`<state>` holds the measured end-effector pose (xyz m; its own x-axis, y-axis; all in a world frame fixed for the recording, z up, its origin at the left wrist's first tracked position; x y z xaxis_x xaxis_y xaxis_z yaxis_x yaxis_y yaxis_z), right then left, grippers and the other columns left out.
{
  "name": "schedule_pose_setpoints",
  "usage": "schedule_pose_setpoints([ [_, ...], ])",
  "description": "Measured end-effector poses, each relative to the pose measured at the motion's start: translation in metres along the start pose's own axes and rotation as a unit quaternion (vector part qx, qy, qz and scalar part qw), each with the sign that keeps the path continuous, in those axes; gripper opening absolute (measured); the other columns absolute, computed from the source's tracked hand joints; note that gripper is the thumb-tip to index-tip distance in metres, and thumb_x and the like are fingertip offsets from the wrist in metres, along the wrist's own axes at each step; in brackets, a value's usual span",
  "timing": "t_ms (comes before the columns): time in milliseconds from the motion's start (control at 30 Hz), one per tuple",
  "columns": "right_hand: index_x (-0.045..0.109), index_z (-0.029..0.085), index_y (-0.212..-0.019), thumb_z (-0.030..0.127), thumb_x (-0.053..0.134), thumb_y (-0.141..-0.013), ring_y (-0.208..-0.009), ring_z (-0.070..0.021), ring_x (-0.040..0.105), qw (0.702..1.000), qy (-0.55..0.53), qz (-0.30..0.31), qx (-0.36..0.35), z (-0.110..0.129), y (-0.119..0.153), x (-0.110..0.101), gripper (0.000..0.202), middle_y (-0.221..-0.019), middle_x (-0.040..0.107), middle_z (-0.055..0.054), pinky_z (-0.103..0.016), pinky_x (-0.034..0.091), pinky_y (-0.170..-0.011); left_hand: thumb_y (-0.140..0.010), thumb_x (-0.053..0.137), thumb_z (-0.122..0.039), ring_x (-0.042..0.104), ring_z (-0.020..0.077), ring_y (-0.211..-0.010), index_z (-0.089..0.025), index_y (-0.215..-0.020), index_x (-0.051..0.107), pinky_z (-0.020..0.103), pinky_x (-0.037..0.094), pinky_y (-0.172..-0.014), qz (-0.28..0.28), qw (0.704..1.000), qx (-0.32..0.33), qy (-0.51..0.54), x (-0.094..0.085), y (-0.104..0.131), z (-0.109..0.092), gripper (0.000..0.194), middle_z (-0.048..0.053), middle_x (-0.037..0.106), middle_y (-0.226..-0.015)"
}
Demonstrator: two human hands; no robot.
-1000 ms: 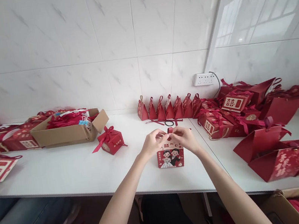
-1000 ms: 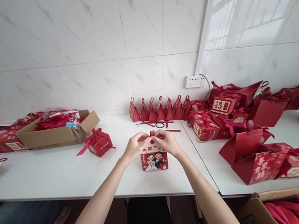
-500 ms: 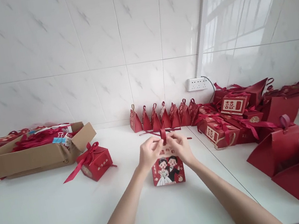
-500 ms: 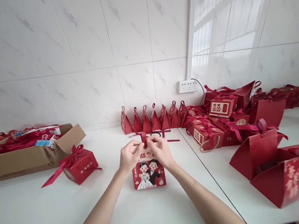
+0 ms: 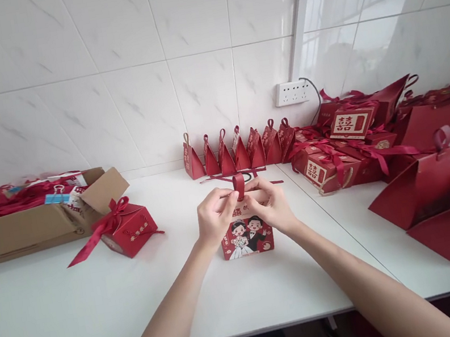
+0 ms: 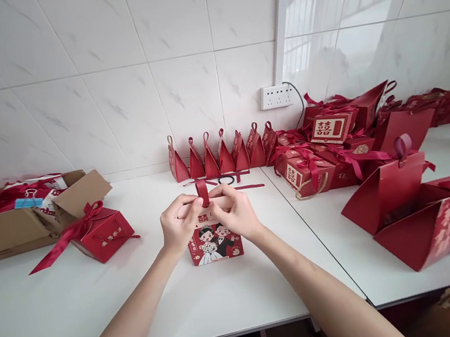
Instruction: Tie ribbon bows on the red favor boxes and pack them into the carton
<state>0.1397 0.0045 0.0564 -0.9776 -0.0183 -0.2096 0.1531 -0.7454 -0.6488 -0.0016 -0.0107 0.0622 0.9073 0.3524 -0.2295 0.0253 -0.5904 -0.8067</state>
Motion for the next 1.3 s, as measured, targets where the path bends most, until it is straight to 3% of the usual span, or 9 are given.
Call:
schedule_pose_setpoints([
  [133, 0.051, 0.021, -0.084, 0.026, 0.054, -0.077, -0.067, -0.0146, 0.058, 1.0, -0.005, -0.028, 0.009, -0.004, 0.002, 0.002, 0.01, -0.079, 0.061, -0.001, -0.026, 0.046, -0.058, -0.076, 0.062, -0.034, 0.061, 0.012, -0.063, -0.017, -0.084, 0.061, 0.02, 0.048, -0.057, 0.017, 0.994, -0.095, 0.061, 0.0, 0.002, 0.005, 0.019, 0.0, 0.064, -0.068],
  [300, 0.048, 0.022, -0.097, 0.027, 0.055, -0.077, -0.066, -0.0156, 0.058, 0.998, -0.042, -0.027, 0.027, -0.007, 0.005, 0.003, 0.022, -0.075, 0.059, 0.0, -0.025, 0.045, -0.052, -0.074, 0.062, -0.035, 0.062, 0.0138, -0.062, -0.017, -0.069, 0.061, 0.022, 0.048, -0.057, 0.014, 0.986, -0.15, 0.065, 0.002, 0.003, 0.006, 0.019, 0.001, 0.065, -0.065],
  [467, 0.048, 0.022, -0.097, 0.026, 0.056, -0.075, -0.067, -0.0154, 0.058, 0.997, -0.062, -0.013, 0.037, -0.005, 0.006, 0.003, 0.024, -0.077, 0.059, 0.0, -0.026, 0.047, -0.054, -0.074, 0.062, -0.033, 0.062, 0.0142, -0.063, -0.017, -0.07, 0.06, 0.022, 0.048, -0.057, 0.034, 0.983, -0.153, 0.097, 0.003, 0.002, 0.007, 0.017, 0.001, 0.064, -0.066],
  [667, 0.051, 0.021, -0.088, 0.028, 0.055, -0.074, -0.066, -0.0139, 0.056, 0.998, -0.036, -0.027, 0.042, -0.004, 0.004, 0.001, 0.016, -0.083, 0.058, 0.0, -0.026, 0.046, -0.056, -0.074, 0.06, -0.024, 0.062, 0.0139, -0.07, -0.017, -0.078, 0.06, 0.022, 0.049, -0.064, 0.066, 0.981, -0.107, 0.146, 0.002, 0.002, 0.006, 0.008, 0.001, 0.065, -0.075],
  [1067, 0.049, 0.021, -0.089, 0.032, 0.057, -0.076, -0.062, -0.0131, 0.054, 0.997, -0.056, -0.014, 0.057, -0.008, 0.003, 0.003, 0.019, -0.082, 0.056, -0.001, -0.024, 0.045, -0.053, -0.075, 0.059, -0.029, 0.06, 0.0146, -0.067, -0.016, -0.078, 0.057, 0.024, 0.048, -0.061, 0.068, 0.98, -0.145, 0.116, 0.005, 0.005, 0.009, 0.013, 0.002, 0.063, -0.073],
  [1133, 0.049, 0.021, -0.086, 0.033, 0.057, -0.076, -0.068, -0.0148, 0.056, 0.998, -0.047, -0.02, 0.044, -0.006, 0.003, 0.003, 0.018, -0.084, 0.057, -0.002, -0.024, 0.046, -0.054, -0.076, 0.057, -0.03, 0.061, 0.0157, -0.074, -0.017, -0.085, 0.056, 0.026, 0.049, -0.066, 0.064, 0.988, -0.11, 0.083, -0.001, 0.001, 0.007, 0.016, 0.003, 0.062, -0.078],
  [1200, 0.049, 0.02, -0.084, 0.035, 0.056, -0.077, -0.066, -0.0147, 0.056, 0.998, -0.044, -0.018, 0.044, -0.005, 0.004, 0.003, 0.018, -0.083, 0.057, -0.002, -0.024, 0.045, -0.052, -0.077, 0.053, -0.03, 0.06, 0.0171, -0.083, -0.018, -0.092, 0.054, 0.028, 0.048, -0.072, 0.042, 0.996, -0.067, 0.034, -0.018, -0.013, 0.008, 0.019, 0.005, 0.061, -0.085],
  [1300, 0.049, 0.021, -0.083, 0.038, 0.056, -0.077, -0.054, -0.0122, 0.051, 0.997, -0.051, -0.002, 0.064, -0.005, 0.005, 0.004, 0.019, -0.08, 0.057, -0.002, -0.023, 0.042, -0.044, -0.078, 0.05, -0.027, 0.057, 0.0191, -0.094, -0.019, -0.095, 0.052, 0.032, 0.046, -0.083, -0.047, 0.993, -0.033, -0.099, -0.071, -0.051, 0.021, 0.019, 0.008, 0.06, -0.096],
])
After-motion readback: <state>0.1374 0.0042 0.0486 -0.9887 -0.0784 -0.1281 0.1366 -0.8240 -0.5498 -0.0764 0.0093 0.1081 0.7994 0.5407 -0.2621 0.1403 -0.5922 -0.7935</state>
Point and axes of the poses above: each hand's wrist, its own y-axis away from the middle knuckle, its own x-axis out of the palm, z = x × y, the point moved 3 cm from there along -y, towards the middle knuckle
